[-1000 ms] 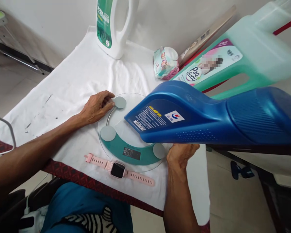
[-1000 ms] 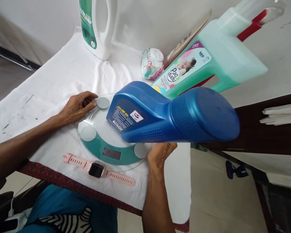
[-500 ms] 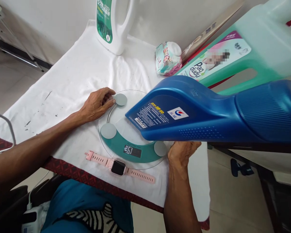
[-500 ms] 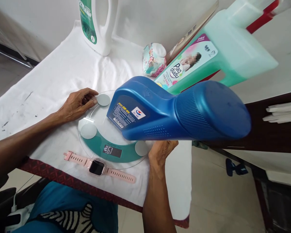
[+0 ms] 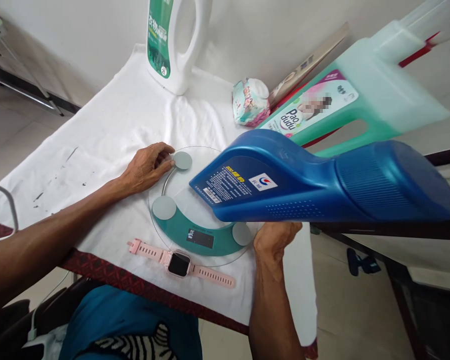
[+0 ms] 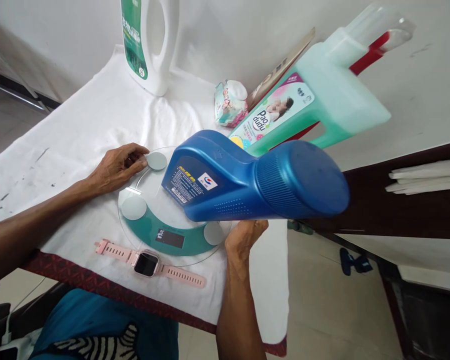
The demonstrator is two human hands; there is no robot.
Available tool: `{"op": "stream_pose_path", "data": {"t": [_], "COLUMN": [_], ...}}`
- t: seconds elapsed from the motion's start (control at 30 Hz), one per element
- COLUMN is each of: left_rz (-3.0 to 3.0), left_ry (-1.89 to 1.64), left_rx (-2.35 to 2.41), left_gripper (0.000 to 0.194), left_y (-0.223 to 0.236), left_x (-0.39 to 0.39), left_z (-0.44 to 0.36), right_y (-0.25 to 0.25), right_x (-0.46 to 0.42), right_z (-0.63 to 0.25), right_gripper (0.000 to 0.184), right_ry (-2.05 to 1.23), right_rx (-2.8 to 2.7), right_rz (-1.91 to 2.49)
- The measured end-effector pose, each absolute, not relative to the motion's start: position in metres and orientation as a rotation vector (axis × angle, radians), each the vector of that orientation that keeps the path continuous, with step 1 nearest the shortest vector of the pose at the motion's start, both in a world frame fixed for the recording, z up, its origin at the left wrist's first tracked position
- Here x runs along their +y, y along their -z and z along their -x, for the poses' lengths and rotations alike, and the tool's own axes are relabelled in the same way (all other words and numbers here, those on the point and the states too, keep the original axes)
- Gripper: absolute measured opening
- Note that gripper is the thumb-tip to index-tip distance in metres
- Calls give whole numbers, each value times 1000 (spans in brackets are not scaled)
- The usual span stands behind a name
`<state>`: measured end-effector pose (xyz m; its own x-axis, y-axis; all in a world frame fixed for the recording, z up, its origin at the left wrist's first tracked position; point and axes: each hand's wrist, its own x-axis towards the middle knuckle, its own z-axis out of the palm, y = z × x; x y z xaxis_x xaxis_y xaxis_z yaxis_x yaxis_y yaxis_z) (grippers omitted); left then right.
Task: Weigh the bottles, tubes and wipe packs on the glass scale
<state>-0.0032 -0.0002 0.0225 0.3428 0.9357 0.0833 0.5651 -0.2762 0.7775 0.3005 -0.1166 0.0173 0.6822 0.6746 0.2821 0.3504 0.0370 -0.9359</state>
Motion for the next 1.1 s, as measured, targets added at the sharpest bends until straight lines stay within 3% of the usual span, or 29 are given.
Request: {"op": "stream_pose_path", "data": {"t": [0.13,0.2,0.4,0.57,0.83,1.1], "left_rz": [-1954,-1953,-1951,-1933,-1929,-1948], "left_ry": [-742,-748,-768,-805,-816,-848], "left_rx": [1293,1291,1270,1250,1243,1229], "left_gripper": [31,32,32,30,30,27], "left_y": [-22,-21,-20,-16,-10,-6], "left_x": [0,0,0,0,0,0], "left_z": [4,4,5,5,4,5], "right_y": [-45,-58,-72,-90,-162,-102], "right_x": [-121,-124,-125,-114,-52,16], "right_z": [-272,-257,-232,-230,-254,-281], "right_gripper": [71,73,43,45,37,68], "right_ry": [-494,-567,-557,-446,38,80], "right_rx": [-962,-1031,-1058,-963,-1120,-1075], "right_rz": [1226,1176,1354,1301,1033,1263]}}
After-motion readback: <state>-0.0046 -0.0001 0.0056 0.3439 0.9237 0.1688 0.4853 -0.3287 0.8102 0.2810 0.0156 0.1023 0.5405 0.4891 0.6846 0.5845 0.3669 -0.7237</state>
